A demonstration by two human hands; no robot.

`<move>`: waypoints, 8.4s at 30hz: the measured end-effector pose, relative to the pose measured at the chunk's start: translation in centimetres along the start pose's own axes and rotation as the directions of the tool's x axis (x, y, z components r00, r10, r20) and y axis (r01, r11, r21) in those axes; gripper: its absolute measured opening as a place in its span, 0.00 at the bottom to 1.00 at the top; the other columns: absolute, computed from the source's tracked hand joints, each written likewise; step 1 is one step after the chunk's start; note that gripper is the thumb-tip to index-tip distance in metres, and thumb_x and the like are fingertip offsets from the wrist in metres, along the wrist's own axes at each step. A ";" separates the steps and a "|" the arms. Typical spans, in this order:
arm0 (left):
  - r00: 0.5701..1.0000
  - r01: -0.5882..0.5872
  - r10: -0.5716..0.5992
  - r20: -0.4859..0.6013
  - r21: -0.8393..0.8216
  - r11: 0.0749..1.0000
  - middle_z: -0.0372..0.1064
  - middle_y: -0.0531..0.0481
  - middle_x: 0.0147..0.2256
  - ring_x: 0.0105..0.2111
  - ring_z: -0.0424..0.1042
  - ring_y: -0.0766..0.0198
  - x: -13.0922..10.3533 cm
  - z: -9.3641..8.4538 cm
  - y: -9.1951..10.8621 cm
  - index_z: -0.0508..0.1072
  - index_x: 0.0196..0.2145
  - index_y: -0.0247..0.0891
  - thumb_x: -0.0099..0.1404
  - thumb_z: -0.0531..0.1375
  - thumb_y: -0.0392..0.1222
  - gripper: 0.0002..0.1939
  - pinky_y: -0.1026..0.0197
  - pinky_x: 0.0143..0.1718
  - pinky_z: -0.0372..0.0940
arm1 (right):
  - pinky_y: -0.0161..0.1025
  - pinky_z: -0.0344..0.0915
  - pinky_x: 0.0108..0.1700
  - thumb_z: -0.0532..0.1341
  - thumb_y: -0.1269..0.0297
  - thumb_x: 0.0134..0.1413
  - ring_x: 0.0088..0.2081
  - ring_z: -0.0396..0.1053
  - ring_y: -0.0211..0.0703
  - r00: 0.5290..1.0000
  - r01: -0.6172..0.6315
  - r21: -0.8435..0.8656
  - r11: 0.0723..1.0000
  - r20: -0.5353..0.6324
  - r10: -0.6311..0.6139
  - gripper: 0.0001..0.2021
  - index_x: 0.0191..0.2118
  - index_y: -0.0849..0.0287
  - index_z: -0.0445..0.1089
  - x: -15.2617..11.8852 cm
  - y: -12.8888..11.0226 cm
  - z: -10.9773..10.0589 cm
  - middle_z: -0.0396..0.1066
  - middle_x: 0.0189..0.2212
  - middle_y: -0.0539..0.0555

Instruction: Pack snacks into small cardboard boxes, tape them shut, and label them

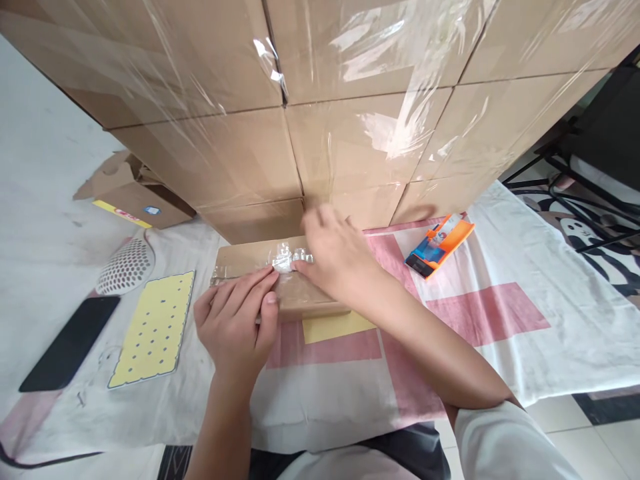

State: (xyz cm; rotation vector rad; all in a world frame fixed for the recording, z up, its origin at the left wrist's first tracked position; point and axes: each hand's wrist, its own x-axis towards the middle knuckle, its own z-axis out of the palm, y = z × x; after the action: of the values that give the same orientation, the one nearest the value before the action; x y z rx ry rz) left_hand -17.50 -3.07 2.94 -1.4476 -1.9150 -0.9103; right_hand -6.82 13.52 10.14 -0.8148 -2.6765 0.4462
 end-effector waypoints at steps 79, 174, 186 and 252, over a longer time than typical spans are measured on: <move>0.255 0.634 0.007 0.967 -0.172 0.754 0.74 0.57 0.34 0.35 0.73 0.61 1.6 4.8 4.1 0.75 0.40 0.45 0.68 0.63 0.52 0.10 0.60 0.35 0.63 | 0.57 0.59 0.57 0.57 0.67 0.69 0.48 0.71 0.53 0.953 0.209 0.254 0.944 0.166 -0.255 0.11 0.51 0.60 0.73 -11.0 11.4 4.8 0.77 0.40 0.57; 0.979 -0.127 0.071 0.191 0.298 0.946 0.56 0.42 0.71 0.68 0.60 0.34 -0.2 -5.1 -6.6 0.54 0.73 0.48 0.57 0.73 0.59 0.53 0.33 0.64 0.61 | 0.36 0.56 0.36 0.59 0.68 0.61 0.30 0.61 0.36 0.974 0.122 0.895 0.429 -0.025 -0.224 0.08 0.30 0.61 0.69 1.9 5.0 11.3 0.67 0.27 0.48; 0.983 -0.061 0.003 0.183 0.313 0.948 0.71 0.39 0.62 0.62 0.71 0.41 -1.3 -2.9 -7.7 0.68 0.66 0.43 0.59 0.72 0.56 0.41 0.42 0.63 0.64 | 0.35 0.54 0.34 0.57 0.65 0.64 0.29 0.62 0.36 0.983 0.099 0.839 0.535 0.000 -0.182 0.07 0.35 0.58 0.70 0.8 2.9 14.5 0.70 0.28 0.48; 1.000 -0.003 0.000 0.014 0.185 0.983 0.76 0.46 0.58 0.60 0.72 0.39 -5.8 -4.3 -8.4 0.75 0.59 0.54 0.58 0.72 0.49 0.31 0.42 0.62 0.57 | 0.54 0.46 0.75 0.78 0.42 0.35 0.77 0.31 0.61 0.889 0.345 0.736 0.582 -0.059 -0.453 0.81 0.75 0.57 0.12 -0.6 -0.7 12.7 0.30 0.74 0.71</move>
State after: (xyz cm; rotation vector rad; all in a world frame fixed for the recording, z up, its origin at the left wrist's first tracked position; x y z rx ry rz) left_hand -24.00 -11.42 -0.48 -1.3489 -1.9524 -0.7026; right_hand -11.45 10.06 -1.22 0.0826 -2.3229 1.3657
